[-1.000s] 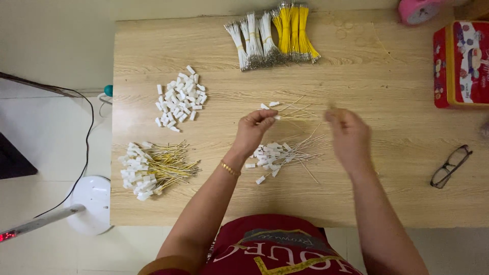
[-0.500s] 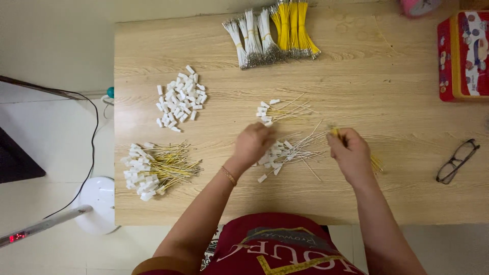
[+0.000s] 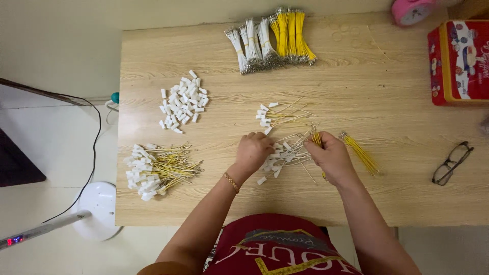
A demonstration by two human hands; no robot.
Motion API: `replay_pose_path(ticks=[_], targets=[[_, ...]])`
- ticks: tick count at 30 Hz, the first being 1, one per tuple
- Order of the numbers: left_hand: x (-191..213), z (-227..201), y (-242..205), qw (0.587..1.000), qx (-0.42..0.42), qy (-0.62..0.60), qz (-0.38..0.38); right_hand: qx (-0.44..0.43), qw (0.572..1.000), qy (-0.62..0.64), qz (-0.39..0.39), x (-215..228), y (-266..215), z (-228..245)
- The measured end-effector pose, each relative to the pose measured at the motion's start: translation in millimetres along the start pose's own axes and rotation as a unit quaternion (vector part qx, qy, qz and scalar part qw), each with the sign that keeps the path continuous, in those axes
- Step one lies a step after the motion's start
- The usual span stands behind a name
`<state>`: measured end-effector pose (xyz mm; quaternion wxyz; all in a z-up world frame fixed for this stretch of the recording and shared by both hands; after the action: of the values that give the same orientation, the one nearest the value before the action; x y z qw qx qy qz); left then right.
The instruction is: Manually insert wire terminals into plastic connector housings to assemble wire harnesses.
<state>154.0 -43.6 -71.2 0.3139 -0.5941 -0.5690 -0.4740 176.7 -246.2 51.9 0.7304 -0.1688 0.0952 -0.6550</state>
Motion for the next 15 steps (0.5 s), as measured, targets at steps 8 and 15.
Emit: replay_pose_path(ticks=[8,15], targets=[[16,-6,0,0.993,0.026,-0.031,0.112,-0.011,0.999,0.029,0.017,-6,-9,8],[62,-21,8,0.982,0.042,-0.172,0.066,-0.011,1.000,0.004,0.018,-6,-16,20]])
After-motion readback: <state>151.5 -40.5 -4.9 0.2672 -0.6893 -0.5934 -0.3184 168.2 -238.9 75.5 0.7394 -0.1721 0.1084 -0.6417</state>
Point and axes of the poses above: each hand's wrist, its own y-axis towards the middle knuckle, its own x-axis out of the back of the hand, z = x × y, the point moved 7 cm from there along y, towards the middle knuckle
